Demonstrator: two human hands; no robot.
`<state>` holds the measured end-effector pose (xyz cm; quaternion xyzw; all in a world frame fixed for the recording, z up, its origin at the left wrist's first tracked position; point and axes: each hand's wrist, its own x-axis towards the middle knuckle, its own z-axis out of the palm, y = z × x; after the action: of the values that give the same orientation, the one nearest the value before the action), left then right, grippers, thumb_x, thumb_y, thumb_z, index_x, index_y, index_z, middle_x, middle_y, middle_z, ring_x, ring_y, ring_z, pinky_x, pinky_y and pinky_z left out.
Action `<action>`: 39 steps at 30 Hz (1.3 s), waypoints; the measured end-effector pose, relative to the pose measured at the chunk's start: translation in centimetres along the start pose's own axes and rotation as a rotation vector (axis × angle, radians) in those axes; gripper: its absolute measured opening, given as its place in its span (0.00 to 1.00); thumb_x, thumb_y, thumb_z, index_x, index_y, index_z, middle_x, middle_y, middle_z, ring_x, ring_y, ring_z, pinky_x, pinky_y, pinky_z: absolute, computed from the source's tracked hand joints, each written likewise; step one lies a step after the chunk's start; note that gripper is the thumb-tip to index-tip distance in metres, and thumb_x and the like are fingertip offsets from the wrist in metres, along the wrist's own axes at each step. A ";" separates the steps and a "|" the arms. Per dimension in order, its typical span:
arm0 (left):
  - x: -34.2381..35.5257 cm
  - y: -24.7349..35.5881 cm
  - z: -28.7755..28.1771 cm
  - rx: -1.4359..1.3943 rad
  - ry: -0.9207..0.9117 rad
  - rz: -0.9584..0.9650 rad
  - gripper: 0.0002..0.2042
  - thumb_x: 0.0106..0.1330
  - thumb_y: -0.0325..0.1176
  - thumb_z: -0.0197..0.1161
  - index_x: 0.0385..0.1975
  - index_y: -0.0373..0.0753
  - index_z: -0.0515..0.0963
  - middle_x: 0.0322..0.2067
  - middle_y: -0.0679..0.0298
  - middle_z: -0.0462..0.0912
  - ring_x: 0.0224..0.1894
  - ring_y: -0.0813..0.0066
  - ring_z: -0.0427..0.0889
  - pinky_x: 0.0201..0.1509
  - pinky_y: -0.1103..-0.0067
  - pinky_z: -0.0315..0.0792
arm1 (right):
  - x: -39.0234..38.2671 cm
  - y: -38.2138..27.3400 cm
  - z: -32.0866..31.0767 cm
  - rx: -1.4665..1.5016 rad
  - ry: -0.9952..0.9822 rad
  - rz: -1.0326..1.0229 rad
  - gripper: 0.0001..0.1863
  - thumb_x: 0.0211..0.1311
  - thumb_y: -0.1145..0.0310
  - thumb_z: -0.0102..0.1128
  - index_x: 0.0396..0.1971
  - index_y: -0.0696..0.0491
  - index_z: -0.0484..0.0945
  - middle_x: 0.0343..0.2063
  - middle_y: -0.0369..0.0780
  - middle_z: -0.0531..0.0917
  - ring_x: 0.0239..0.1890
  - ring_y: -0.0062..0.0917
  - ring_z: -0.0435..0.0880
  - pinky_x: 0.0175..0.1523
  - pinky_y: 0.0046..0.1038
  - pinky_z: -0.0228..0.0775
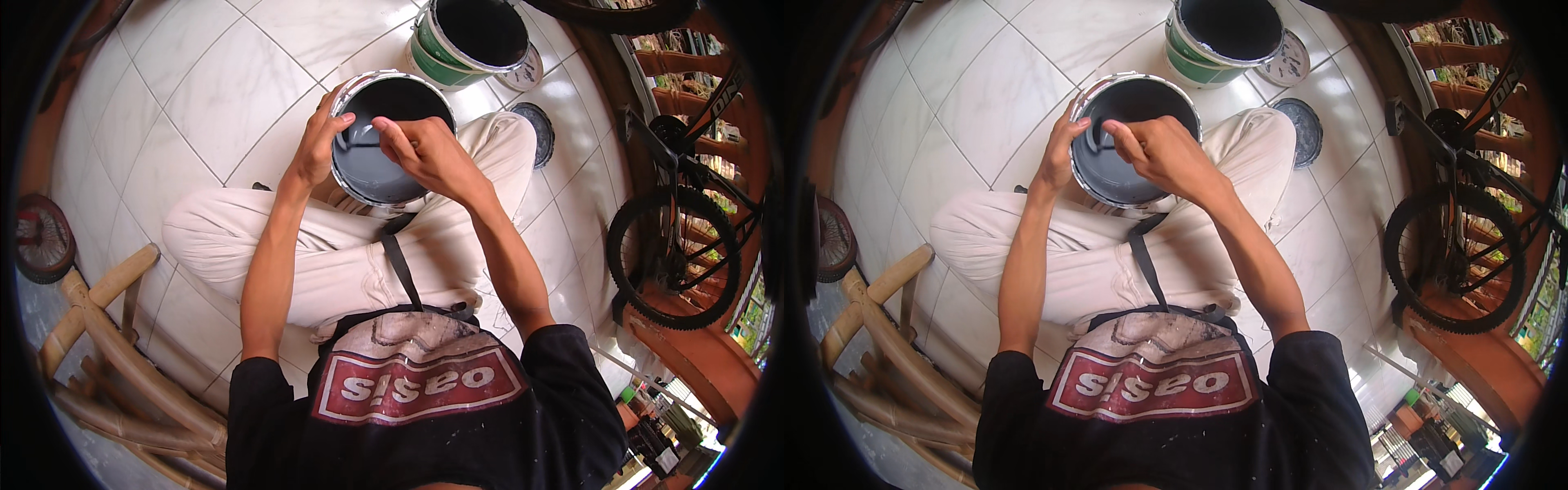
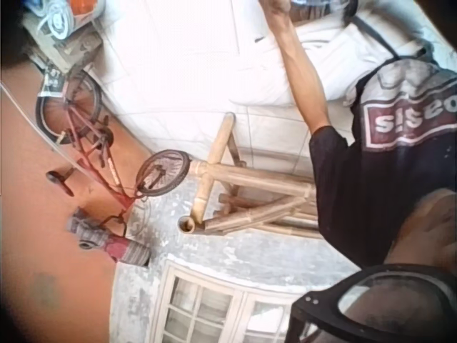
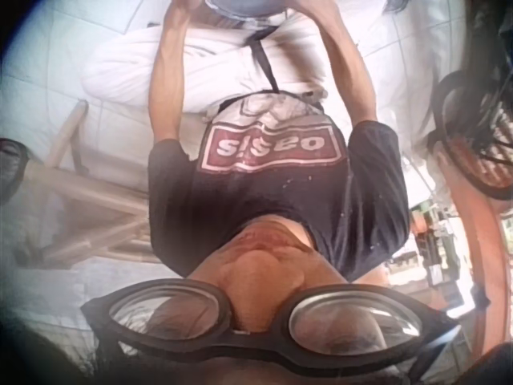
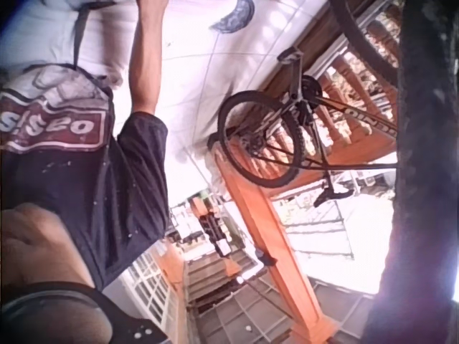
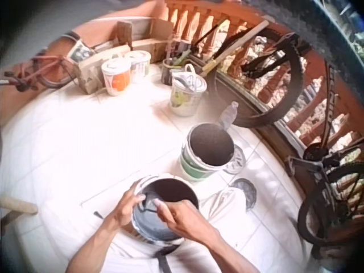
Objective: The person sits on the floor and stirs grey paint in a metal can using a stick. They scrape the sides of the can, compare the contents with another can, and then place the lid on the second can before resuming stirring.
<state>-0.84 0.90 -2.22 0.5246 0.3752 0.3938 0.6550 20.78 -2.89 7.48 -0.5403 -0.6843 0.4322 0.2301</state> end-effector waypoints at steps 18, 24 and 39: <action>0.3 0.5 0.2 0.009 -0.007 -0.020 0.32 0.75 0.41 0.51 0.76 0.29 0.69 0.68 0.49 0.79 0.71 0.61 0.74 0.79 0.71 0.62 | 0.7 1.2 -2.7 -0.204 0.373 0.113 0.31 0.86 0.54 0.54 0.22 0.61 0.82 0.18 0.54 0.80 0.23 0.55 0.81 0.31 0.49 0.73; -0.1 1.1 0.6 -0.051 0.021 -0.013 0.32 0.75 0.40 0.51 0.75 0.28 0.69 0.67 0.49 0.80 0.69 0.61 0.75 0.78 0.71 0.63 | -0.6 1.8 -1.9 -0.061 0.006 0.098 0.34 0.89 0.51 0.51 0.23 0.62 0.80 0.16 0.47 0.75 0.20 0.42 0.73 0.35 0.40 0.71; 0.0 1.6 0.6 0.056 0.014 0.000 0.32 0.75 0.40 0.51 0.76 0.27 0.69 0.66 0.49 0.80 0.69 0.61 0.76 0.76 0.71 0.65 | -4.4 -0.1 -4.7 -0.097 0.259 0.197 0.35 0.89 0.50 0.52 0.21 0.60 0.81 0.14 0.43 0.75 0.18 0.36 0.73 0.31 0.37 0.69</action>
<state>-0.48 0.88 -0.50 0.5400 0.3907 0.3869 0.6372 25.82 -5.37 10.67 -0.6666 -0.6127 0.3458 0.2463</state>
